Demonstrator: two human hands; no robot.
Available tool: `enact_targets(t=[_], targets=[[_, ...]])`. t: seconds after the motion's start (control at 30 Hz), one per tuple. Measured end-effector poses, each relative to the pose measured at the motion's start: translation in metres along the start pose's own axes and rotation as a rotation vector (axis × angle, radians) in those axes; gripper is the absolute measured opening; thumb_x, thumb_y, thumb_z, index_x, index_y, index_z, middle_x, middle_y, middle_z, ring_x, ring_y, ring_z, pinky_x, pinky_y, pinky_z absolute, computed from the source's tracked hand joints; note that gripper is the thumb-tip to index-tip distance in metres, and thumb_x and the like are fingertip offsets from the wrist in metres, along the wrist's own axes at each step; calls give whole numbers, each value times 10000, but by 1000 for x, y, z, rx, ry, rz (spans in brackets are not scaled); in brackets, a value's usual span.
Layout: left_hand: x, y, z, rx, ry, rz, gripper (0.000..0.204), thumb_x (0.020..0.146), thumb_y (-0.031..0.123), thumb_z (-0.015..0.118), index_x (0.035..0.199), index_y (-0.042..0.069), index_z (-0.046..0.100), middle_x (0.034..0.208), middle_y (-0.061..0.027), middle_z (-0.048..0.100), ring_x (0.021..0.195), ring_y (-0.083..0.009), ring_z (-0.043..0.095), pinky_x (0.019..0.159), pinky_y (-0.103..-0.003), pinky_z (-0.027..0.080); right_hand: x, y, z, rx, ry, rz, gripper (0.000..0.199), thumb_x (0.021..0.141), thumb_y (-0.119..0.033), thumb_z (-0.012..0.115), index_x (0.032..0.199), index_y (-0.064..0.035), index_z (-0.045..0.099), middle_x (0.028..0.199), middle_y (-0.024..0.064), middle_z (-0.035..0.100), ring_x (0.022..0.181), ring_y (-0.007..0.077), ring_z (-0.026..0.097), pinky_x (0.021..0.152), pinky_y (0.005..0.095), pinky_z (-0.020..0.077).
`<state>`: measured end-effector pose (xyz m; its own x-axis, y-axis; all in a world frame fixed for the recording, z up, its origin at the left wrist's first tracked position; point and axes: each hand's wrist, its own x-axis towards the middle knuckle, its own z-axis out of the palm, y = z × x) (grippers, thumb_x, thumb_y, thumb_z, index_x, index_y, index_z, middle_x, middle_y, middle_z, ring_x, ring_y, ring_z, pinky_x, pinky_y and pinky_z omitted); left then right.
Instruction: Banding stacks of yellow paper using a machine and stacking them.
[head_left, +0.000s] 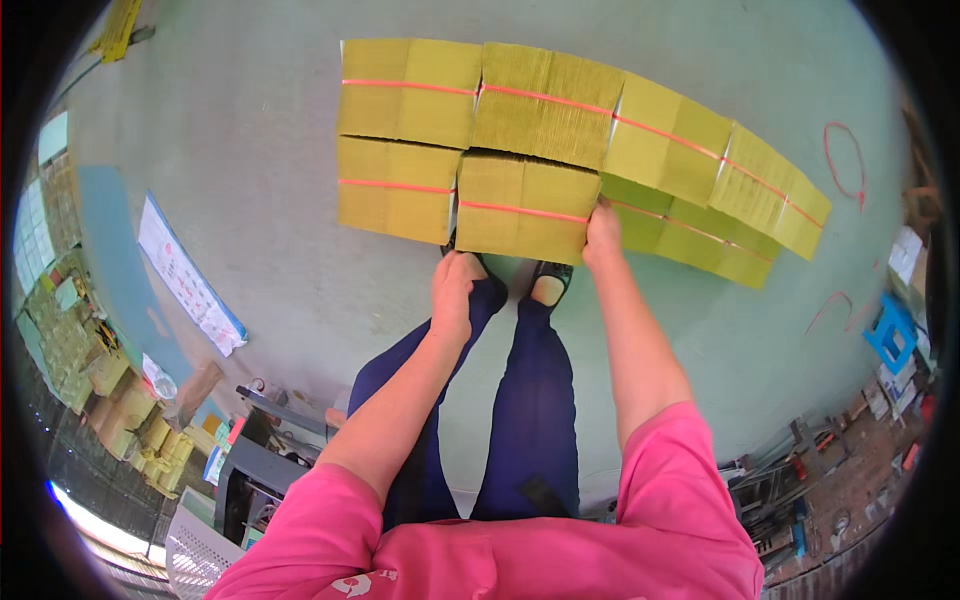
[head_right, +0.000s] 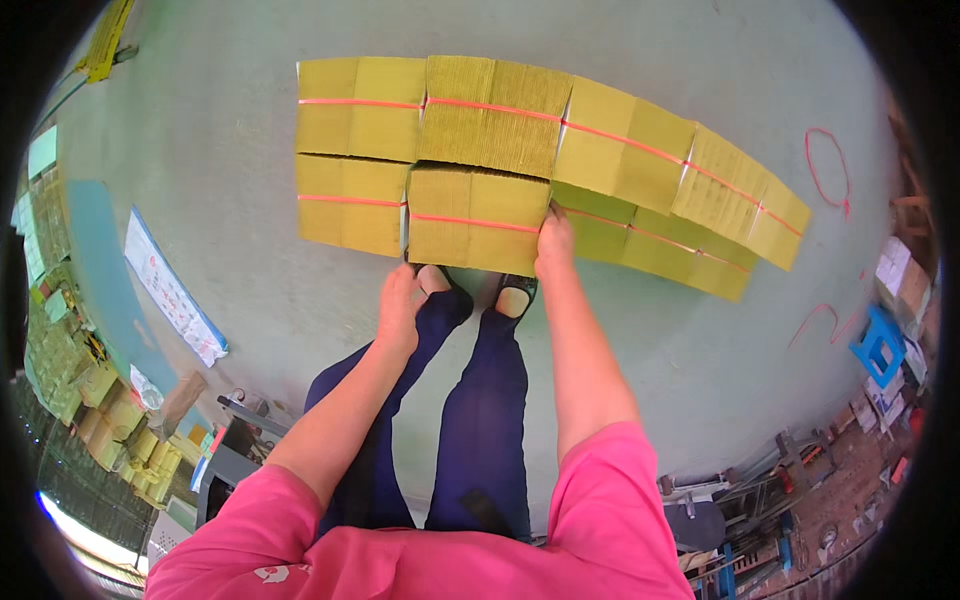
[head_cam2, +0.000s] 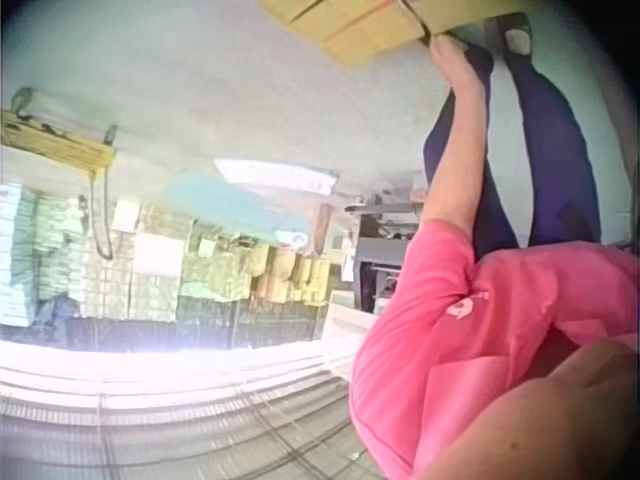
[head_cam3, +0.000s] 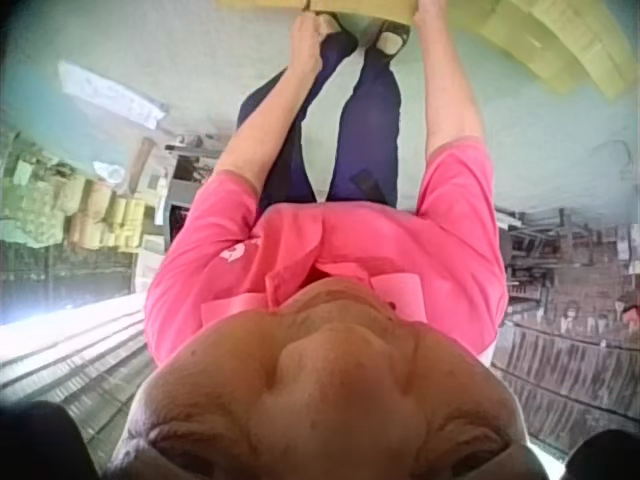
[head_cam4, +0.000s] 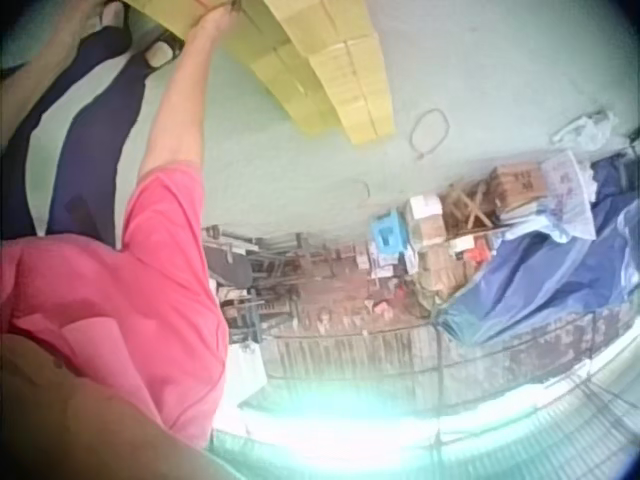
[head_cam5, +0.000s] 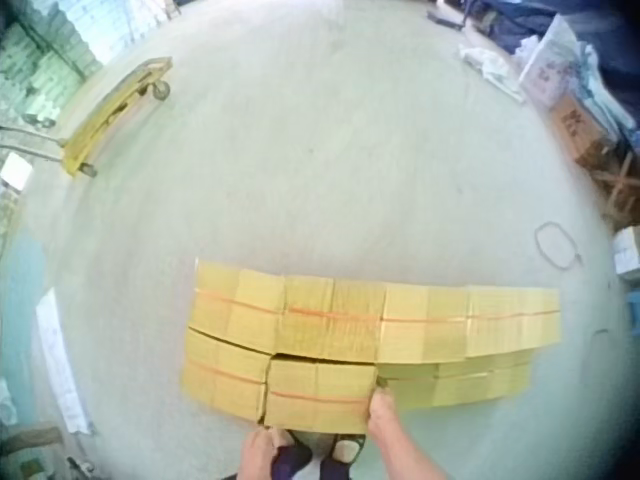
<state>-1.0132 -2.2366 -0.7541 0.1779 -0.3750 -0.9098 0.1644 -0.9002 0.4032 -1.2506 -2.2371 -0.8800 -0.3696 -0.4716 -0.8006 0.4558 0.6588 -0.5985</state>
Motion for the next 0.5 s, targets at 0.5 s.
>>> enact_targets(t=[0.5], targets=[[91, -4, -35, -469, -254, -247, 383, 912, 23, 440, 1277, -91, 419, 1250, -218, 538, 1158, -349, 541, 1012, -471, 451, -35, 10, 39, 365, -17, 387, 429, 1025, -339, 389, 1324, -41, 464, 1312, 111, 531, 1186, 244, 529, 962, 418, 474]])
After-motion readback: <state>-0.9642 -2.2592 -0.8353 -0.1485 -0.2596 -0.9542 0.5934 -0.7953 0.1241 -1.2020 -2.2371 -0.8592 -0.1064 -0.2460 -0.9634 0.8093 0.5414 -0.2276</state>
